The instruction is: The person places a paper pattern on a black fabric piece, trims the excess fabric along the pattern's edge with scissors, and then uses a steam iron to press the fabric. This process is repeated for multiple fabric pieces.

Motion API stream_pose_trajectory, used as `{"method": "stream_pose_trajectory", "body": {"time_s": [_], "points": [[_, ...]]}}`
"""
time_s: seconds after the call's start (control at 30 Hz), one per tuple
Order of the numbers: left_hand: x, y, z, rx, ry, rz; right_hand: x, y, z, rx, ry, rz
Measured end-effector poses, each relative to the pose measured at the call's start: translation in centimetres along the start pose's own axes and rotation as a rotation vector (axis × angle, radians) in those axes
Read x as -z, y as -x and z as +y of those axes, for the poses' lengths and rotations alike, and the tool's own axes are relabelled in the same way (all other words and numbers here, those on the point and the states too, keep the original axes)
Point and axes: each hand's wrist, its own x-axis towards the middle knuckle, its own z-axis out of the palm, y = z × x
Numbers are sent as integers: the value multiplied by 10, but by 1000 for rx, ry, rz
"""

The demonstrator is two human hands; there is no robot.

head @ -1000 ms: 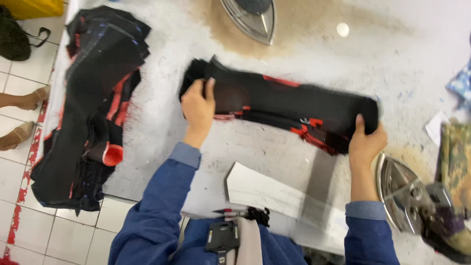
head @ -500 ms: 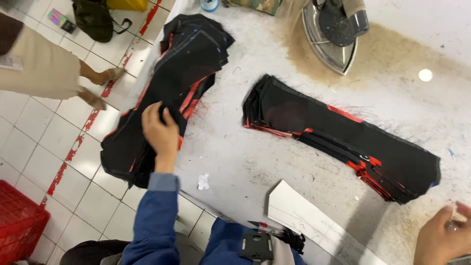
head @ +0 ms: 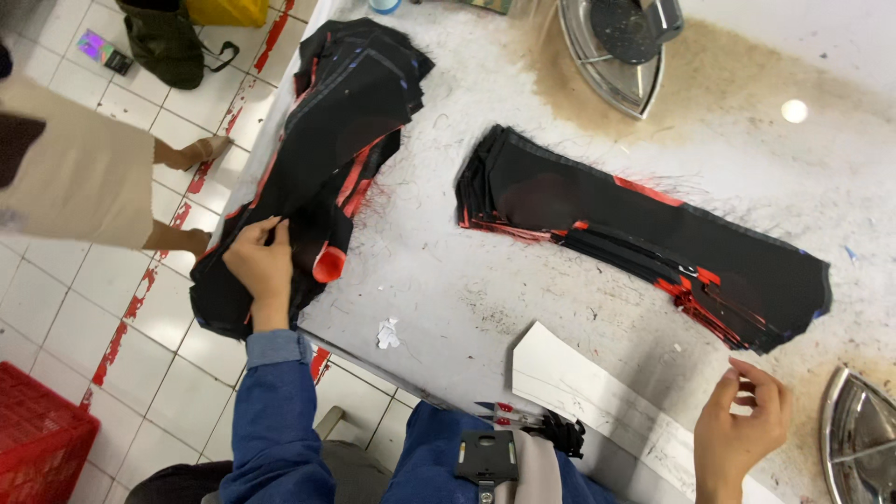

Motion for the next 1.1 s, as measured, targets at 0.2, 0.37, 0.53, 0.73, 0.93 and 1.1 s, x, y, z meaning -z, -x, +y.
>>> {"method": "stream_pose_trajectory", "body": {"time_s": [0.2, 0.37, 0.53, 0.73, 0.93, 1.1], "points": [[15, -10, -2, -39, -55, -165, 9, 0, -12, -80, 3, -58], [21, -11, 16, 108, 89, -108, 10, 3, -21, -88, -7, -74], [27, -12, 8, 85, 69, -150, 9, 6, -31, -96, -9, -106], [33, -15, 21, 78, 128, -164, 8, 8, -36, -153, -29, -161], [31, -13, 4, 102, -17, -184, 8, 8, -33, -142, -53, -172], [40, -17, 30, 206, 127, -191, 8, 10, -35, -157, -59, -210]]}}
